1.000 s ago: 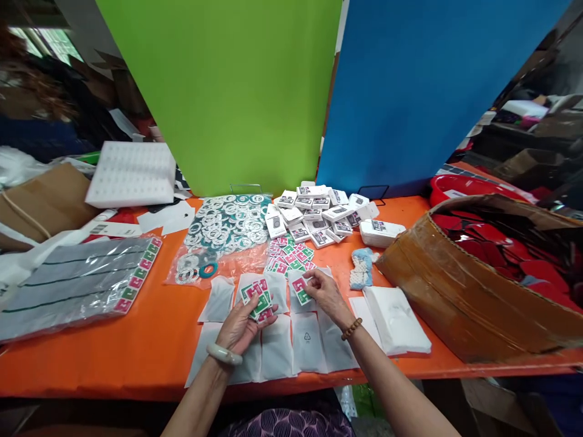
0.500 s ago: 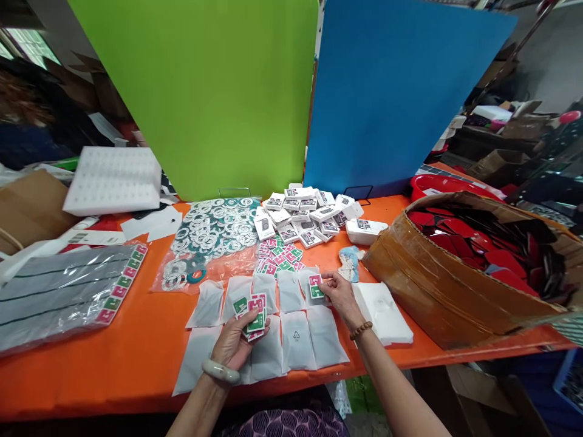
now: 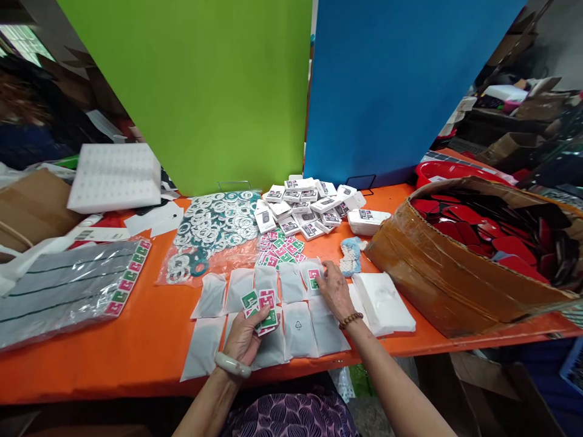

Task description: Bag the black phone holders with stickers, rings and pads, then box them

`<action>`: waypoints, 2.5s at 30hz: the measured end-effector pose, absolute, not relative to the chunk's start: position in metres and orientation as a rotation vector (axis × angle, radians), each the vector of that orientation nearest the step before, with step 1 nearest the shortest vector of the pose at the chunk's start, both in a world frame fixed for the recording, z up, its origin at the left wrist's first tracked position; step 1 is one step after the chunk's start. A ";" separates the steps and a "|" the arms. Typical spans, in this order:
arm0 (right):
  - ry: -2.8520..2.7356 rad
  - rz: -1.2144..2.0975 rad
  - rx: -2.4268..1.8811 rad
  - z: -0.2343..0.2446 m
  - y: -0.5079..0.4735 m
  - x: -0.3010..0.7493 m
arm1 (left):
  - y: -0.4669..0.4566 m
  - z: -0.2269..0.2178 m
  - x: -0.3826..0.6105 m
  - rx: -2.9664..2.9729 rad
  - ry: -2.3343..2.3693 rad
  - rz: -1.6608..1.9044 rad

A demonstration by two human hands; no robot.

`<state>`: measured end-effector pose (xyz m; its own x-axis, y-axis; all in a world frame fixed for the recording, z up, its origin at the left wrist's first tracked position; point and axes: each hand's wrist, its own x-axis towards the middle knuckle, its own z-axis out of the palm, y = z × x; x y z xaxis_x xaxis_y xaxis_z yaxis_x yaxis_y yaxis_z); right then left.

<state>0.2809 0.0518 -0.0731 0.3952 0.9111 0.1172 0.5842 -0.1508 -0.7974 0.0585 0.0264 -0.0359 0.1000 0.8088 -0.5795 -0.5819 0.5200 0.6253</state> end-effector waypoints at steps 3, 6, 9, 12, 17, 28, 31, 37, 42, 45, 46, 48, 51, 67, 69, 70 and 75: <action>-1.313 0.566 -1.760 -0.058 0.041 0.261 | 0.024 -0.037 0.060 0.279 1.062 1.053; -1.292 0.978 -1.597 -0.041 0.031 0.231 | 0.021 -0.038 0.062 0.305 1.072 1.065; -1.209 1.299 -1.454 -0.029 0.024 0.204 | 0.019 -0.039 0.062 0.354 1.076 1.085; -1.077 1.439 -1.364 -0.026 0.023 0.190 | 0.016 -0.038 0.059 0.411 1.090 1.087; -0.931 1.552 -1.300 -0.030 0.024 0.188 | 0.013 -0.033 0.053 0.398 0.979 1.075; -1.229 1.262 -1.244 -0.053 0.018 0.184 | 0.014 -0.035 0.045 0.271 0.950 1.094; -1.304 1.286 -1.266 -0.055 0.017 0.185 | 0.014 -0.037 0.043 0.295 0.972 1.111; -1.131 1.469 -1.216 -0.053 0.017 0.183 | 0.013 -0.037 0.042 0.312 0.984 1.112; -1.089 1.516 -1.269 -0.043 0.027 0.200 | 0.015 -0.036 0.039 0.251 1.025 1.122; -1.155 1.406 -1.377 -0.042 0.046 0.224 | 0.016 -0.036 0.036 0.230 1.085 1.122; -1.204 1.348 -1.427 -0.044 0.054 0.231 | 0.016 -0.036 0.035 0.227 1.102 1.122; -1.348 1.198 -1.533 -0.050 0.068 0.242 | 0.016 -0.036 0.034 0.227 1.118 1.122; -1.513 0.979 -1.632 -0.061 0.084 0.248 | 0.015 -0.036 0.034 0.238 1.111 1.125; -1.280 1.536 -1.283 -0.039 0.063 0.180 | 0.008 -0.040 0.024 0.298 1.124 1.139; -1.300 1.420 -1.356 -0.048 0.074 0.180 | 0.006 -0.042 0.018 0.285 1.132 1.150; -1.356 1.337 -1.404 -0.053 0.079 0.181 | 0.005 -0.042 0.015 0.281 1.134 1.159; -1.606 0.987 -1.556 -0.072 0.091 0.178 | 0.001 -0.040 0.003 0.238 1.128 1.179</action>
<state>0.1777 0.0908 -0.0715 -0.0505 0.9982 -0.0322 0.4795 -0.0041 -0.8776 0.0033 0.0014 -0.0396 -0.0559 0.8192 -0.5708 -0.6064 0.4264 0.6712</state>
